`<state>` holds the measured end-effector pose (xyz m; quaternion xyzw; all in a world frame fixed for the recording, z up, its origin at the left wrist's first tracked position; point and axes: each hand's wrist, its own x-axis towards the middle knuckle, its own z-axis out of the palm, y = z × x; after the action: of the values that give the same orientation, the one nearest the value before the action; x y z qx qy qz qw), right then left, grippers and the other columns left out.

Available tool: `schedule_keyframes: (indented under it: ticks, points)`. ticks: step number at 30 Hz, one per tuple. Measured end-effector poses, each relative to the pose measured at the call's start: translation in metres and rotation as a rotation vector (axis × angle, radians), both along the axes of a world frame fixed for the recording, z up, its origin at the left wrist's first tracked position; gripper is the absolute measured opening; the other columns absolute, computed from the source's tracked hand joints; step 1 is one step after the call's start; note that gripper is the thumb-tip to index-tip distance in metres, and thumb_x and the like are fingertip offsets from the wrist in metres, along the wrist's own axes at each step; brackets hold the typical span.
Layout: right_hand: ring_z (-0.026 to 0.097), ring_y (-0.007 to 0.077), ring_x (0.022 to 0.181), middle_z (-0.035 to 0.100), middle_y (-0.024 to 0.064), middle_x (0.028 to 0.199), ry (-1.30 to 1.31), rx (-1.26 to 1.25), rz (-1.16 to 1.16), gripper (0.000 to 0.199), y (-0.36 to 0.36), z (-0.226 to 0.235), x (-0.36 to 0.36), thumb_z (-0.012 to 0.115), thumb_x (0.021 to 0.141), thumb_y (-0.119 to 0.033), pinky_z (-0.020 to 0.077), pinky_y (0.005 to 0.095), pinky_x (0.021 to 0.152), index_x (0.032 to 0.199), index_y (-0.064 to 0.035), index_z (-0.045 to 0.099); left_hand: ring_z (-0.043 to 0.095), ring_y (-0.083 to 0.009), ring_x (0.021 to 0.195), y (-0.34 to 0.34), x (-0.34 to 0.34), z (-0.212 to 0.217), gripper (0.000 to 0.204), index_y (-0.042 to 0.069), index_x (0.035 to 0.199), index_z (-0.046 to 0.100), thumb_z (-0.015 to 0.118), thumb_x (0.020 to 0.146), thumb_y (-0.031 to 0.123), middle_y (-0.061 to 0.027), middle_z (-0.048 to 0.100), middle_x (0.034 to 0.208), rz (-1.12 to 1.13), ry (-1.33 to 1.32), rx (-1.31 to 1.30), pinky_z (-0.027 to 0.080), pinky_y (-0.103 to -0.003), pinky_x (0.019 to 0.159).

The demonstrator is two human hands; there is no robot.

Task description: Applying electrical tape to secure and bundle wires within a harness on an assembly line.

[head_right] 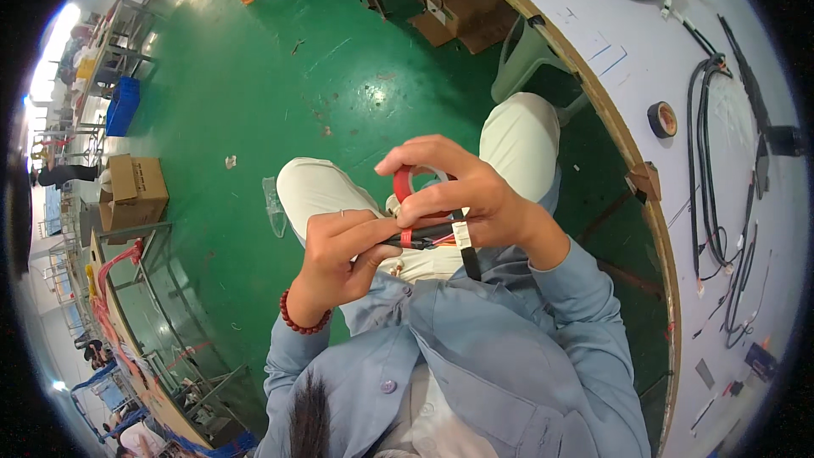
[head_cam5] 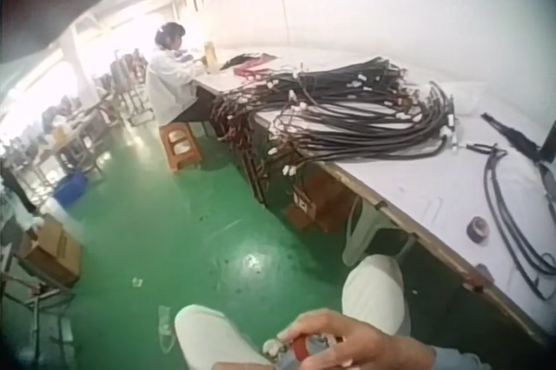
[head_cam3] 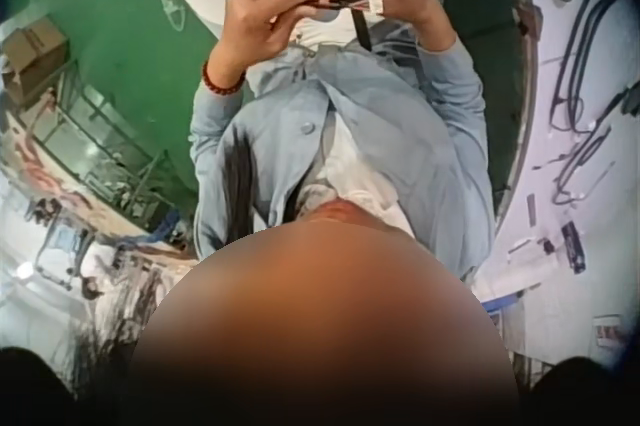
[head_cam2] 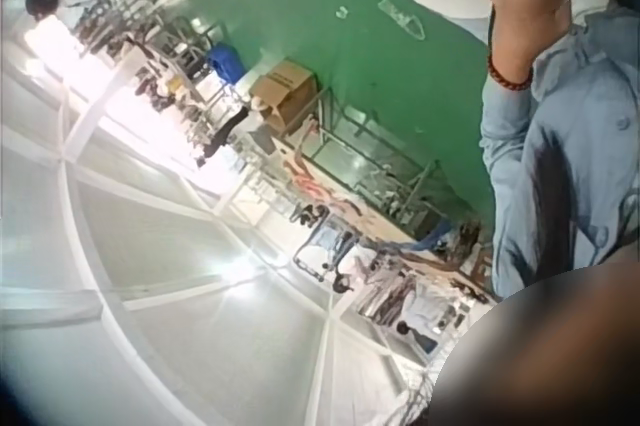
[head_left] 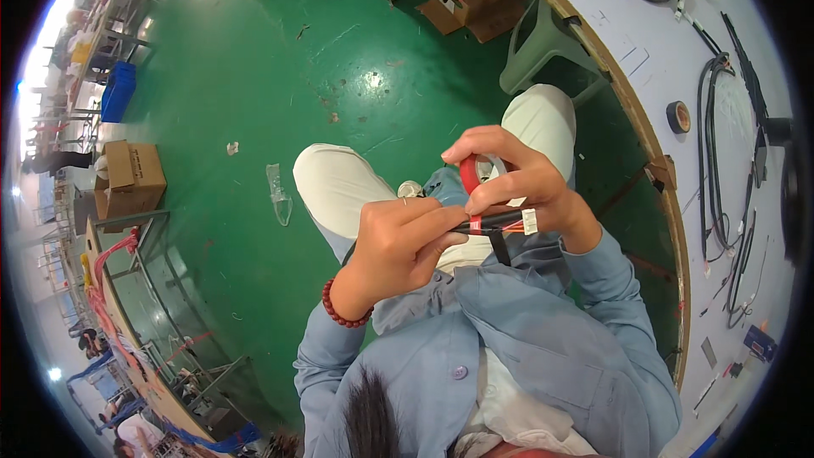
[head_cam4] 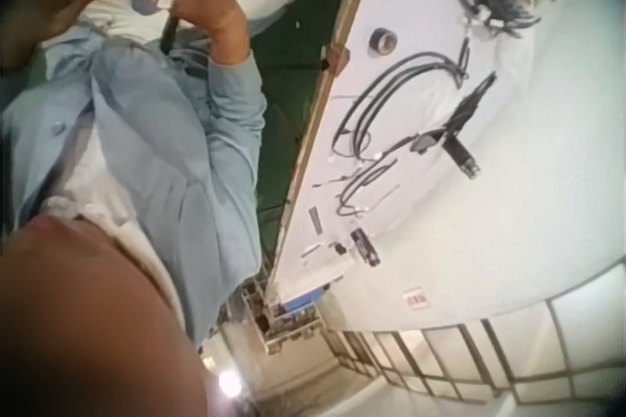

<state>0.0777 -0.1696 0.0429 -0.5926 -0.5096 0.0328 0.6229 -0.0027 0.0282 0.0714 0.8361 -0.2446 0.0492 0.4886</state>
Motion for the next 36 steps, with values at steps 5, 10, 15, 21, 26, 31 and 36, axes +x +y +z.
schedule_keyframes:
  ticks: [5,10,15,21,26,31,36]
  points:
    - [0.055,0.0260,0.094,0.052,0.0218,0.112,0.192,0.015,-0.148,0.023,0.010,-0.009,-0.023,0.073,0.070,-0.006,0.0456,0.0328,0.077,0.091,-0.0028,0.063,0.046,-0.0216,0.045,-0.004,-0.003,-0.004,0.021,0.004,0.085,0.064,0.071,0.065,0.006,-0.0061,0.049,0.059,0.196,-0.157,0.045,0.033,-0.032,0.040]
    - [0.051,0.0139,0.086,0.053,0.0126,0.103,0.612,0.029,-0.436,0.014,0.018,-0.007,-0.053,0.062,0.075,-0.001,0.0421,0.0258,0.075,0.089,-0.0007,0.059,0.048,-0.0221,0.046,-0.023,-0.001,-0.015,0.016,-0.001,0.085,0.063,0.067,0.070,0.000,-0.0093,0.052,0.059,0.377,-0.235,0.097,0.035,-0.031,0.042]
    - [0.053,0.0043,0.068,0.059,-0.0009,0.080,1.246,-0.032,-0.365,0.010,0.028,-0.035,-0.067,0.059,0.086,-0.012,0.0443,0.0211,0.055,0.094,-0.0051,0.060,0.053,-0.0239,0.051,-0.030,0.008,-0.057,0.010,0.005,0.083,0.065,0.066,0.073,0.003,-0.0084,0.056,0.062,0.598,-0.316,0.269,0.040,-0.033,0.045]
    - [0.053,0.0123,0.094,0.058,0.0053,0.102,0.661,0.095,-0.087,0.011,-0.031,0.040,-0.064,0.062,0.086,-0.014,0.0436,0.0277,0.078,0.091,-0.0046,0.060,0.050,-0.0067,0.062,0.030,0.036,-0.073,0.021,-0.006,0.100,0.063,0.058,0.090,0.012,-0.0014,0.058,0.070,0.745,0.181,-0.110,0.038,-0.020,0.054]
    - [0.052,0.0261,0.098,0.055,0.0104,0.103,-0.577,-0.448,-1.370,0.012,-0.113,0.090,0.043,0.063,0.077,-0.009,0.0423,0.0365,0.085,0.089,-0.0073,0.061,0.049,-0.0069,0.072,0.003,0.032,-0.031,0.024,-0.005,0.108,0.058,0.057,0.090,0.011,-0.0019,0.057,0.079,0.454,0.377,-0.530,0.037,-0.021,0.062]
    - [0.052,0.0281,0.096,0.055,0.0102,0.096,-0.188,-1.082,-1.561,0.017,-0.128,0.054,0.085,0.061,0.076,-0.014,0.0428,0.0383,0.080,0.092,-0.0099,0.062,0.049,-0.0100,0.074,0.004,0.023,-0.009,0.022,-0.005,0.106,0.058,0.052,0.093,0.012,-0.0064,0.061,0.093,0.216,0.479,-0.634,0.040,-0.023,0.070]
    - [0.053,0.0302,0.096,0.057,0.0131,0.098,-0.159,-1.116,-1.496,0.025,-0.129,0.062,0.070,0.061,0.076,-0.021,0.0432,0.0392,0.079,0.098,-0.0088,0.063,0.054,-0.0112,0.074,-0.008,0.024,-0.007,0.019,-0.002,0.098,0.057,0.052,0.093,0.015,-0.0075,0.062,0.088,0.164,0.362,-0.575,0.046,-0.025,0.070]
